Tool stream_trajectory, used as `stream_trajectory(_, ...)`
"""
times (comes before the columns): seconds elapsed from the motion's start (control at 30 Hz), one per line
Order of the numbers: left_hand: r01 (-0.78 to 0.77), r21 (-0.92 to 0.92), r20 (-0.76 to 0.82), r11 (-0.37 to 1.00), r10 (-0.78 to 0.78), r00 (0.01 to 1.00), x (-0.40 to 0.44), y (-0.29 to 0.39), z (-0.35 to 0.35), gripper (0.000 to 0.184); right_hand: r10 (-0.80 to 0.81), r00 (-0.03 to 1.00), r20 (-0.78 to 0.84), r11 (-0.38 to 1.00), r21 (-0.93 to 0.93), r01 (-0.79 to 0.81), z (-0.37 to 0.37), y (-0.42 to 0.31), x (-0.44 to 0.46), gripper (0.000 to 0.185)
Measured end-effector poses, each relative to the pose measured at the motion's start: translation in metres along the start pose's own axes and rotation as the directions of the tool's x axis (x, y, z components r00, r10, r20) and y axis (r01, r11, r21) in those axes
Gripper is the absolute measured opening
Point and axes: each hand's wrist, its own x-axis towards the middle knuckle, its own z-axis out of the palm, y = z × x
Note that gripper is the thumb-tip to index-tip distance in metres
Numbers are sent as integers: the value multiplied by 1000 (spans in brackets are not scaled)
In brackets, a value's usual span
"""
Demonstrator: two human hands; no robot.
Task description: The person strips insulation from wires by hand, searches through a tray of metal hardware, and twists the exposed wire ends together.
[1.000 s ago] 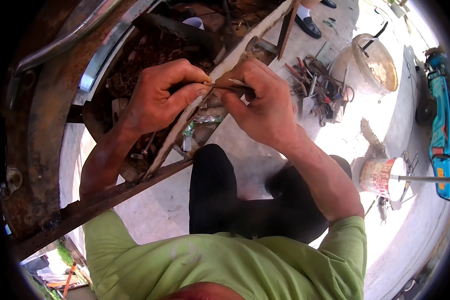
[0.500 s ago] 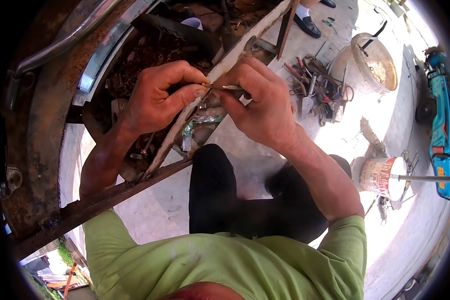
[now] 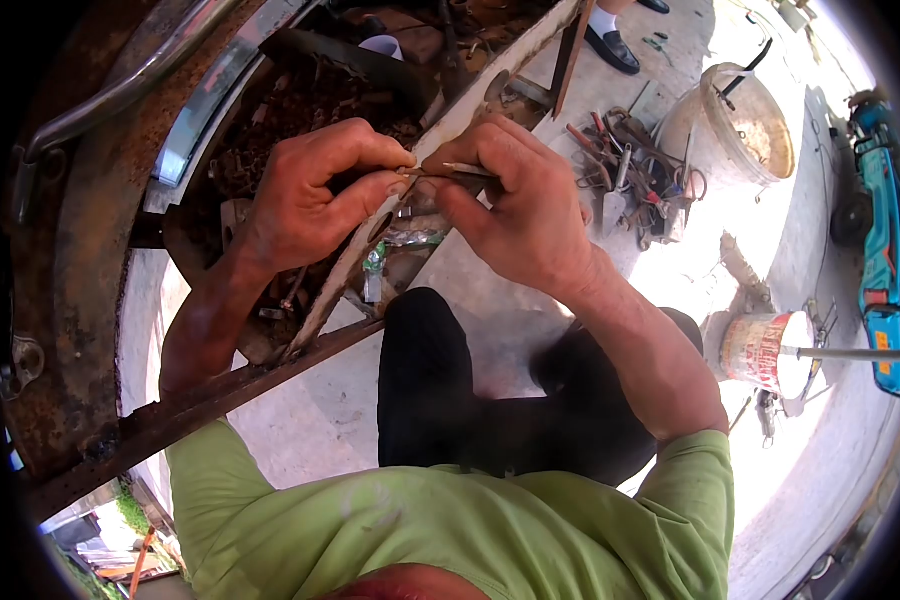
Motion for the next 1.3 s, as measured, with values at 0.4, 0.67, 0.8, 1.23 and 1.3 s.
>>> stream_trajectory(0.4, -51, 55, 16, 997, 51, 999, -1, 1, -2, 16, 12, 1000, 6, 999, 33, -12, 2, 1, 0, 13)
stream_trajectory(0.67, -61, 82, -8, 995, 62, 998, 0, 2, -2, 11, 87, 994, 62, 996, 22, -89, 2, -2, -1, 12)
stream_trajectory(0.8, -65, 111, -5, 992, 66, 998, -1, 3, -2, 10, 256, 951, 175, 962, 52, -269, -2, -7, -1, 24)
stream_trajectory(1.23, -88, 69, 59, 994, 84, 995, -1, 1, -5, 11, 433, 781, 450, 632, 466, -619, -3, 1, 2, 30)
stream_trajectory(1.3, -52, 53, 62, 997, 49, 997, -2, 1, -2, 8, 431, 819, 379, 734, 381, -562, -1, 3, -2, 26)
